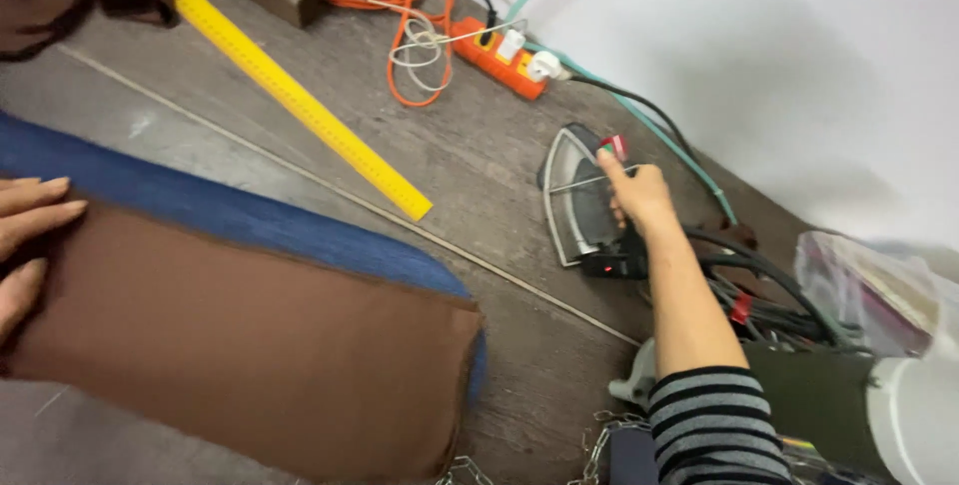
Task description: The person irons a brown garment on a blue ironing board, smoothing the fabric with their hands. They then use a purple marker to draw a line along the edge of the garment.
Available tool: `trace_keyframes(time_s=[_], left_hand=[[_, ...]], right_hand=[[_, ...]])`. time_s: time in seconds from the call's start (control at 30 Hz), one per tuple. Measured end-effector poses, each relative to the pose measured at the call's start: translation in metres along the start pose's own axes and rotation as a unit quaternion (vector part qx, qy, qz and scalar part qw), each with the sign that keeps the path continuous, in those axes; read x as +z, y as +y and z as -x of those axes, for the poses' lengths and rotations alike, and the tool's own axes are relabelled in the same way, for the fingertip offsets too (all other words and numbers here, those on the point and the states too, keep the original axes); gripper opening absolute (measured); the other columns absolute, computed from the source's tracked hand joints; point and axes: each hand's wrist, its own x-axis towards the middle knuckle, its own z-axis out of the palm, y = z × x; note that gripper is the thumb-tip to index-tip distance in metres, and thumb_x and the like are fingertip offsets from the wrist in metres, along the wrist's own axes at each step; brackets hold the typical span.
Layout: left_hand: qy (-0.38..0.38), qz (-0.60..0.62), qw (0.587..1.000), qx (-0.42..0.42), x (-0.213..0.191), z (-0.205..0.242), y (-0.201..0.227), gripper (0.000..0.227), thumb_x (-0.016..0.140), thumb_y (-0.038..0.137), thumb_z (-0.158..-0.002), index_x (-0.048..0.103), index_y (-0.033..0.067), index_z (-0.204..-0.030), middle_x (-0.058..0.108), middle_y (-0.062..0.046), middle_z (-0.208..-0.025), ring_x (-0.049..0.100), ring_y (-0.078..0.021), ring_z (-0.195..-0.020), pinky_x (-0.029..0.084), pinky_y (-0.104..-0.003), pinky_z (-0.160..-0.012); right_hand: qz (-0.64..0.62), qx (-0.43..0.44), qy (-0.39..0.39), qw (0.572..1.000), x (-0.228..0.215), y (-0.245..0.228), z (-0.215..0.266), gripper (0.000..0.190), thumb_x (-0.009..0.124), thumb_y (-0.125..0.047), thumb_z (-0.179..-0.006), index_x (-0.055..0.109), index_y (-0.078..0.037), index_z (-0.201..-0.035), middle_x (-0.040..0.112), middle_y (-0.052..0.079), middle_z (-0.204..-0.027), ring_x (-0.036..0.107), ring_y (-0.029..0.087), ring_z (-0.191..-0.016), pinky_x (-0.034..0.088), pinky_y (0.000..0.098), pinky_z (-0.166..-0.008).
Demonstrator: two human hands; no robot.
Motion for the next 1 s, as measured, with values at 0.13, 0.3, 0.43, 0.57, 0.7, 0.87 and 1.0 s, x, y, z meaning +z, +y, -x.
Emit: trace_keyframes(time_s=[0.13,0.3,0.43,0.57,0.7,0.87,1.0], left_hand=[[-0.032,-0.045,0.998,0.020,-0.026,-0.022,0.049,0.045,0.052,0.014,-0.084,0.059,0.0093,-0.129,0.051,-0.014,-0.141,0.046,-0.0335,-0.136,0.034,-0.048,-0.118],[-0.110,-0.125,0.983,0.072,-0.004,-0.100,0.169,0.025,0.064,0.029,-0.086,0.066,0.0092,-0.101,0.066,-0.015,-0.097,0.063,-0.0334,-0.099,0.046,-0.046,-0.092],[-0.261,-0.138,0.949,0.109,0.058,-0.137,0.254,0.038,0.069,0.047,-0.082,0.071,0.0111,-0.094,0.067,-0.012,-0.087,0.065,-0.0343,-0.091,0.047,-0.046,-0.080],[-0.362,-0.165,0.913,0.091,0.115,-0.145,0.261,0.042,0.079,0.051,-0.071,0.067,0.0192,-0.096,0.069,-0.005,-0.087,0.067,-0.0281,-0.093,0.043,-0.040,-0.079],[-0.420,-0.093,0.901,0.055,0.095,-0.144,0.272,0.030,0.072,0.039,-0.079,0.071,0.0115,-0.091,0.073,-0.013,-0.082,0.069,-0.0341,-0.090,0.044,-0.043,-0.079],[-0.326,0.095,0.938,0.069,0.021,-0.138,0.282,0.024,0.068,0.021,-0.084,0.060,-0.0006,-0.091,0.066,-0.027,-0.079,0.064,-0.0477,-0.087,0.048,-0.054,-0.073],[-0.207,0.057,0.969,0.122,-0.035,-0.136,0.274,0.021,0.065,0.022,-0.097,0.048,0.0129,-0.088,0.050,-0.001,-0.074,0.042,-0.0166,-0.065,0.033,-0.033,-0.061]], right_hand=[[0.010,-0.028,0.015,0.999,-0.005,0.000,0.007,0.060,0.066,-0.054,-0.091,0.065,0.005,-0.083,0.063,0.018,-0.060,0.063,0.025,-0.044,0.055,0.0396,-0.035],[0.117,-0.243,0.111,0.957,-0.007,-0.008,0.079,0.052,0.058,-0.046,-0.100,0.059,0.002,-0.121,0.052,0.023,-0.115,0.050,0.040,-0.111,0.043,0.0536,-0.092],[-0.088,-0.424,-0.032,0.901,0.021,-0.036,0.183,0.023,0.063,-0.015,-0.094,0.067,-0.002,-0.112,0.064,0.017,-0.096,0.059,0.032,-0.096,0.045,0.0408,-0.088],[-0.169,-0.350,-0.129,0.912,0.035,-0.051,0.254,0.039,0.068,-0.023,-0.089,0.061,-0.003,-0.122,0.062,0.018,-0.112,0.058,0.033,-0.111,0.048,0.0442,-0.095],[-0.255,-0.319,-0.199,0.891,0.047,-0.057,0.293,0.067,0.077,-0.029,-0.081,0.048,-0.004,-0.136,0.058,0.019,-0.128,0.050,0.029,-0.125,0.039,0.0442,-0.107],[-0.314,-0.330,-0.205,0.866,0.045,-0.085,0.329,0.064,0.082,-0.027,-0.077,0.053,-0.011,-0.133,0.063,0.008,-0.125,0.055,0.016,-0.117,0.043,0.0373,-0.105],[-0.284,-0.279,-0.241,0.885,0.057,-0.099,0.348,0.061,0.080,-0.026,-0.068,0.057,-0.006,-0.121,0.064,0.002,-0.114,0.058,0.012,-0.103,0.049,0.0293,-0.092]])
